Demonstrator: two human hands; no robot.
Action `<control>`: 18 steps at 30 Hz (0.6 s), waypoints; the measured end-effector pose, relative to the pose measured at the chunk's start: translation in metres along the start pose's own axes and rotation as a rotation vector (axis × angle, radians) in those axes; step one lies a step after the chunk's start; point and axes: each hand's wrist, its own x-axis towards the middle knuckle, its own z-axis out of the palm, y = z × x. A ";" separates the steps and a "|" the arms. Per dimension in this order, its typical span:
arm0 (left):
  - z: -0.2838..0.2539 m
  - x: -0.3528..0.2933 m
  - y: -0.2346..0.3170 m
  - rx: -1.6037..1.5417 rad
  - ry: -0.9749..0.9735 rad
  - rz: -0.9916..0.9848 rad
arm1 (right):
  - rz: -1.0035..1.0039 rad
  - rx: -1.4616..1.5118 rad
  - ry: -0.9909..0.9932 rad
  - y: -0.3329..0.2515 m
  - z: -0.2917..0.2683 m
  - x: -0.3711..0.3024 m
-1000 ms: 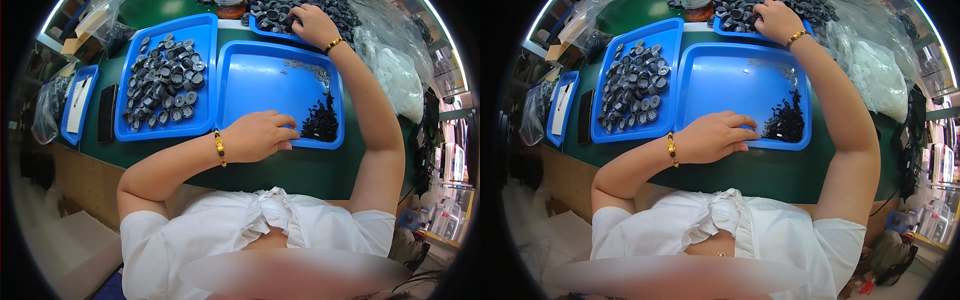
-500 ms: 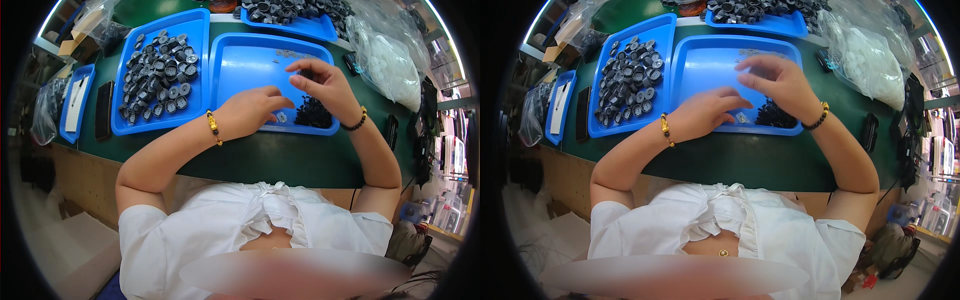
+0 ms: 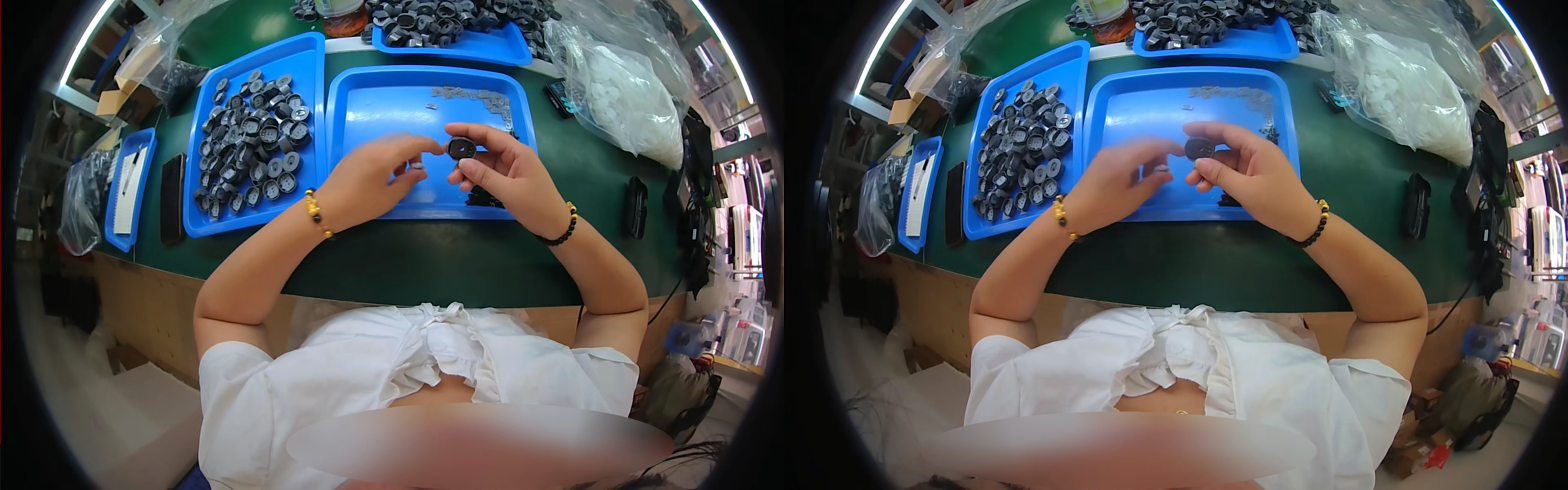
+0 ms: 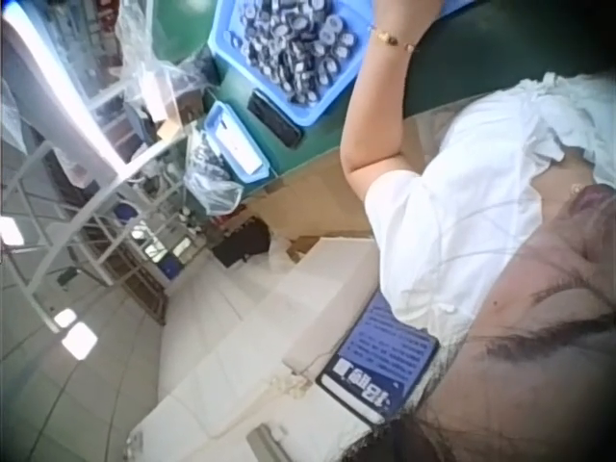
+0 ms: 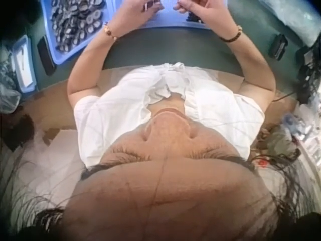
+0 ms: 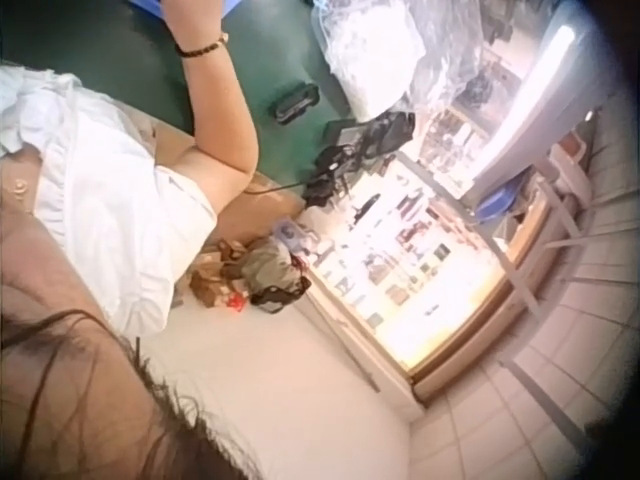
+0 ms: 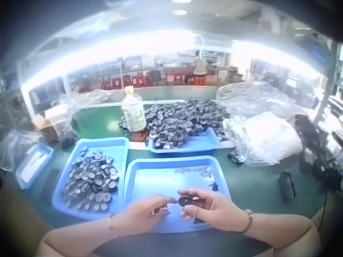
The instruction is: The person assembles small plastic casings, rubber seals, and fasteners by hand at a manufacturing workbench, taking components from trays and fitting them together.
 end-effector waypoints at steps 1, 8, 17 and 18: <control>-0.006 -0.003 0.003 -0.144 0.070 -0.054 | -0.001 0.001 0.005 0.001 0.000 0.000; -0.009 -0.024 0.004 -0.877 0.056 -0.234 | 0.034 0.026 0.091 0.004 0.002 -0.001; -0.006 -0.031 0.000 -1.108 0.015 -0.382 | 0.167 0.065 0.010 -0.001 0.027 -0.009; -0.003 -0.031 0.000 -1.035 0.058 -0.318 | 0.168 0.064 0.010 0.002 0.028 -0.010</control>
